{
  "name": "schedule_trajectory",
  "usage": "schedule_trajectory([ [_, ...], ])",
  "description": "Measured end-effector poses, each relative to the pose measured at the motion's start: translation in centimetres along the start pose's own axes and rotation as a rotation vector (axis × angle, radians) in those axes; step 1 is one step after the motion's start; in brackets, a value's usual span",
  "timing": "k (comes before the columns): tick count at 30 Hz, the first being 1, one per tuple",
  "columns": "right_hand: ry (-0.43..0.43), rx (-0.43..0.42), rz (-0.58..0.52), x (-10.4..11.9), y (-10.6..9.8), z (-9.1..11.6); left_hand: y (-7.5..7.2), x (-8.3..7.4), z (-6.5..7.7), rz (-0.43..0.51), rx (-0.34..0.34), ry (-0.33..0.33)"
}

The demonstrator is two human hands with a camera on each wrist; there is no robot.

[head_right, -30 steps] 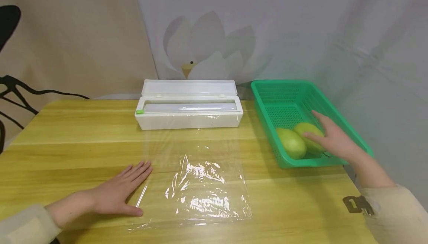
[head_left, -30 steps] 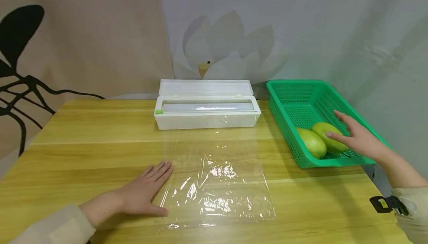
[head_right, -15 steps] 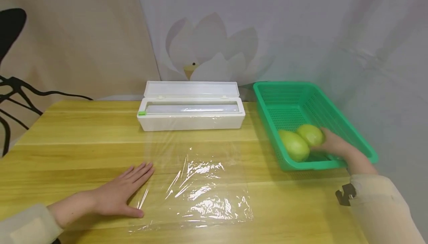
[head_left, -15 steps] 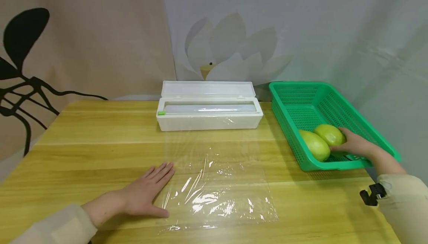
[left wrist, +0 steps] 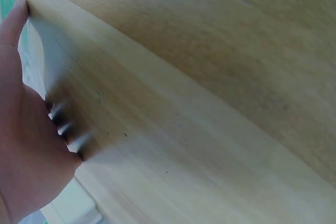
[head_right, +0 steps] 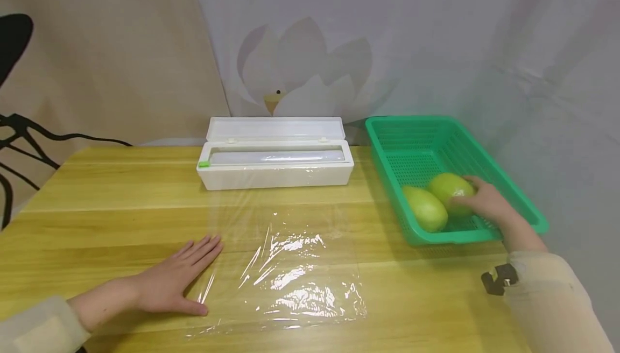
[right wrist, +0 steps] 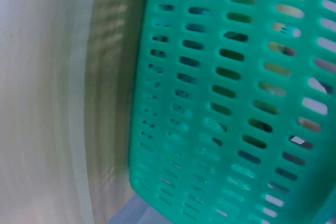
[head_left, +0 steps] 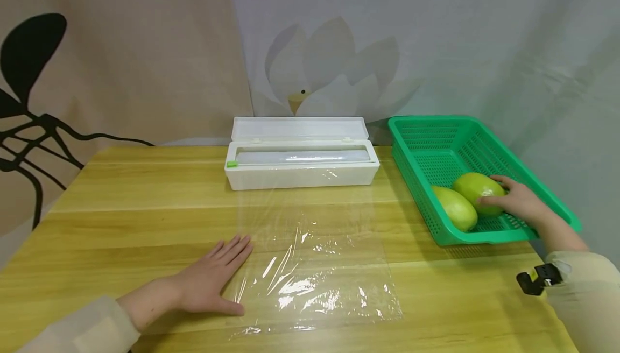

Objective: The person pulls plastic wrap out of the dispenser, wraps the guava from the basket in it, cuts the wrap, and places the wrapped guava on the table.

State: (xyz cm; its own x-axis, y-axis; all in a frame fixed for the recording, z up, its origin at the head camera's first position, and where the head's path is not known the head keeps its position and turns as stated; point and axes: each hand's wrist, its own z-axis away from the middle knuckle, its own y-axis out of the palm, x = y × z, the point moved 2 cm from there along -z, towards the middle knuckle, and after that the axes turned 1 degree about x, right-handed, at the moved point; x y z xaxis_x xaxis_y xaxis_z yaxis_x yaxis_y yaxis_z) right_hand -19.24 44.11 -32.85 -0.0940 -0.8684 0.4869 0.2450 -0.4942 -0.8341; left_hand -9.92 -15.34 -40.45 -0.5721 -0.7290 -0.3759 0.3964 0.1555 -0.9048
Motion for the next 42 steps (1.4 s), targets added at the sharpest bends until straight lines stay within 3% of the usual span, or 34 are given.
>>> schedule_trajectory([
  [8, 0.002, -0.057, -0.136, 0.7, -1.0, 0.7, -0.2, -0.2, 0.2, 0.022, 0.009, -0.011],
  [24, -0.12, -0.028, -0.319, 4.3, -2.3, 1.1, 0.0, -0.1, 0.2, 0.03, 0.01, -0.018],
  [28, -0.186, -0.012, -0.369, 5.9, -2.2, 1.3, 0.0, -0.1, 0.3, 0.043, 0.015, -0.019],
  [36, -0.419, 0.107, -0.662, 10.4, -0.9, 1.7, -0.1, 0.0, 0.2, 0.034, 0.015, -0.014],
  [42, -0.522, 0.18, -0.647, 14.6, 1.2, 2.3, -0.1, -0.1, 0.1, 0.043, 0.017, -0.01],
])
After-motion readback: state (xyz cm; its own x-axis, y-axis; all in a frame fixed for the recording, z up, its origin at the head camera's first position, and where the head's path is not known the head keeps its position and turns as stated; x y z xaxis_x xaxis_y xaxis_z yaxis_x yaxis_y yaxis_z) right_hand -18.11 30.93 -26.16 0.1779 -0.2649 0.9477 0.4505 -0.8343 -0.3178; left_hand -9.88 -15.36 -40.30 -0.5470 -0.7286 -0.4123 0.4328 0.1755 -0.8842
